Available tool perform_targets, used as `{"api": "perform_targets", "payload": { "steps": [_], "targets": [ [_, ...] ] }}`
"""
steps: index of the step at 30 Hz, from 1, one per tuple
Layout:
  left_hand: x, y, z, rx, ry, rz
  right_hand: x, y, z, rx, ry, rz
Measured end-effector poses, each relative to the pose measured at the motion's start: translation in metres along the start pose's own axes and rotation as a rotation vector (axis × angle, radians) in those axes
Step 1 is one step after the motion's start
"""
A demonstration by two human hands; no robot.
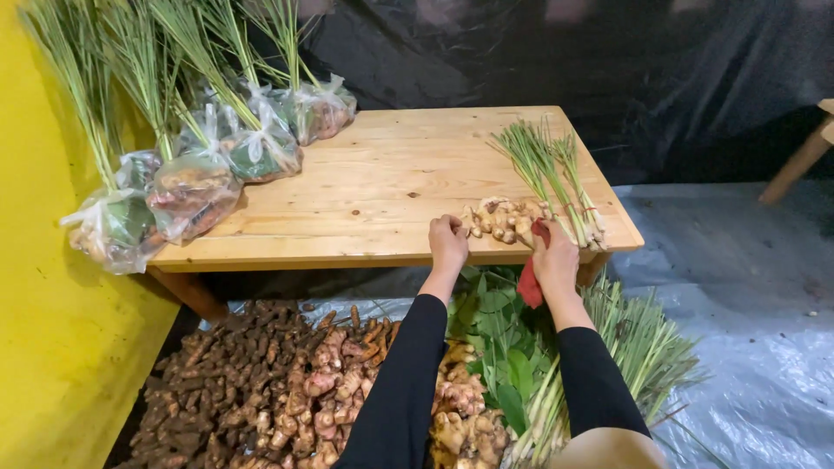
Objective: The person is cleaning and sorting ginger roots by hand, using a small knife to trim them before placing them on a wooden table.
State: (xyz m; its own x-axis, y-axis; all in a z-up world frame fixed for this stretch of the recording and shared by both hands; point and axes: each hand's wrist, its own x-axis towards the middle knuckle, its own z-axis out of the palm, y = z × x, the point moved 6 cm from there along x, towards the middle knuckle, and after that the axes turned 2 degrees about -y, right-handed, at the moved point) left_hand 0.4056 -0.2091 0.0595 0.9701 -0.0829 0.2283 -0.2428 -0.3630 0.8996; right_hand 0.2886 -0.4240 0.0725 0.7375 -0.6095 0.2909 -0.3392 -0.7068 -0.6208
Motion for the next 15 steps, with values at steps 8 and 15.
{"api": "perform_targets", "payload": {
  "steps": [8, 15],
  "targets": [
    [-0.048, 0.051, -0.039, -0.039, -0.273, 0.297, -0.052, -0.012, -0.028, 0.286, 0.071, -0.135],
    [-0.141, -0.013, -0.069, 0.109, -0.21, 0.473, -0.173, -0.008, -0.012, 0.776, -0.018, 0.198]
  ]
}}
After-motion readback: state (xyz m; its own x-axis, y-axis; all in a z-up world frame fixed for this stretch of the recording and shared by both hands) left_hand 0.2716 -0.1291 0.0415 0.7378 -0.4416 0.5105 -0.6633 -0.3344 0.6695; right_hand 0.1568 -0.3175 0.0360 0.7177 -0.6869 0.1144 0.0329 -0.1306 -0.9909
